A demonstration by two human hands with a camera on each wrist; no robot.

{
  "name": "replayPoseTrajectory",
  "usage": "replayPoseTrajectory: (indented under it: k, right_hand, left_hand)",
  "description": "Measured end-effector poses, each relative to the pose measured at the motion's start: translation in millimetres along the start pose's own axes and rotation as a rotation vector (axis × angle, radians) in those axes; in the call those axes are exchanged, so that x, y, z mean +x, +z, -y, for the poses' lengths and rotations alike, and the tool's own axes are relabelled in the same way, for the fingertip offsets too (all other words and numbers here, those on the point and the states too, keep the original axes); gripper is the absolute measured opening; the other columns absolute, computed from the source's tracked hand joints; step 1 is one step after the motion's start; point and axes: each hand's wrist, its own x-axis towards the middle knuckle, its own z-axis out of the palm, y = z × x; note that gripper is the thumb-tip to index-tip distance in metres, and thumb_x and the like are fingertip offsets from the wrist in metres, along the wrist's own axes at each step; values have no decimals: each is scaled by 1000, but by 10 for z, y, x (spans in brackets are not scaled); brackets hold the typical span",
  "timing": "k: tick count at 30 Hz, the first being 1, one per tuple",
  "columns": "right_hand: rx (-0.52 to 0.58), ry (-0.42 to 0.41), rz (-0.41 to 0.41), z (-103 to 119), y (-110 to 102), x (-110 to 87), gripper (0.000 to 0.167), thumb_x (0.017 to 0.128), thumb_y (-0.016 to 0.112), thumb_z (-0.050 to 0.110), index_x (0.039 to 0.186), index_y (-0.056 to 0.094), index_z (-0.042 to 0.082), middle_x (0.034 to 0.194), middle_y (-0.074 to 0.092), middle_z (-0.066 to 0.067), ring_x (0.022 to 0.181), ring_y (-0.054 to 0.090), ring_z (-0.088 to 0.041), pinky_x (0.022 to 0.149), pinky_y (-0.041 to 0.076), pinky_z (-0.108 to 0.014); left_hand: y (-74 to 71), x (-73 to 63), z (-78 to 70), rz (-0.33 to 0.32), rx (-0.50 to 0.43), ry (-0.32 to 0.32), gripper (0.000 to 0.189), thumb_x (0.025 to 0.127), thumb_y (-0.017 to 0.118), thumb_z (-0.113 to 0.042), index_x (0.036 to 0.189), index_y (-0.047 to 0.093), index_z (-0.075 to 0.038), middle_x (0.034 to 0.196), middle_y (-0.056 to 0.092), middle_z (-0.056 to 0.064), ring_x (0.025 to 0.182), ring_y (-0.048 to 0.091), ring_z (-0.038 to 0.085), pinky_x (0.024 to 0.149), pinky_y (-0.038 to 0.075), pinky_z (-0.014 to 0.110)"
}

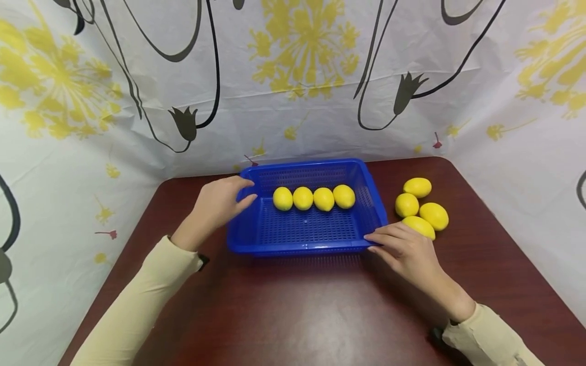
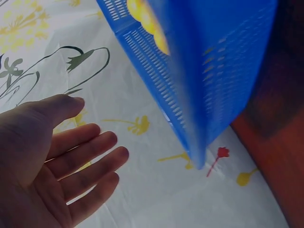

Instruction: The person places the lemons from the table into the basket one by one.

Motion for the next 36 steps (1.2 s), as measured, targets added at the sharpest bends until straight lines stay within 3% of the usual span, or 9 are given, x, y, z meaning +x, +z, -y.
replayPoseTrajectory:
  k: [3,12,19,26,36]
  right_hand:
    - [-6,0,5,4,-3,-2,39,99,53,49,102,79,19,95,75,3,87,69,-16,70,53,-31]
    - [9,1,3,3,5,-5,39,99,54,48,102,79,18,95,76,2,87,69,-17,72,53,-31]
    - [-5,-4,1,5,5,-10,40,99,53,49,101,79,18,95,76,2,86,69,-17,72,53,-31]
    - [-7,-2,1,6,18,-14,40,99,53,48,101,79,18,94,76,1,86,69,-17,72,53,-31]
    - [4,3,-13,10,15,-16,39,99,54,48,101,79,18,94,76,1,86,69,-17,72,52,-31]
  left_hand:
    - [61,-138,30,-39,-20,5,33,90,70,-38,114,73,-15,109,75,3,95,73,20,71,60,41]
    - [262,-514,121,-50,-73,-12,38,89,73,-36,119,71,-12,111,75,7,98,72,23,77,60,43]
    - [340,-727,156,-131,-150,94,36,86,76,-32,116,71,-11,108,75,7,97,70,22,81,60,41]
    - [395,-928,199,-217,-218,254,38,78,84,-26,110,72,-9,103,74,5,96,69,19,83,59,38]
    - [498,-1097,203,-348,-266,330,42,69,89,-29,104,75,-11,102,74,3,97,70,18,83,58,35]
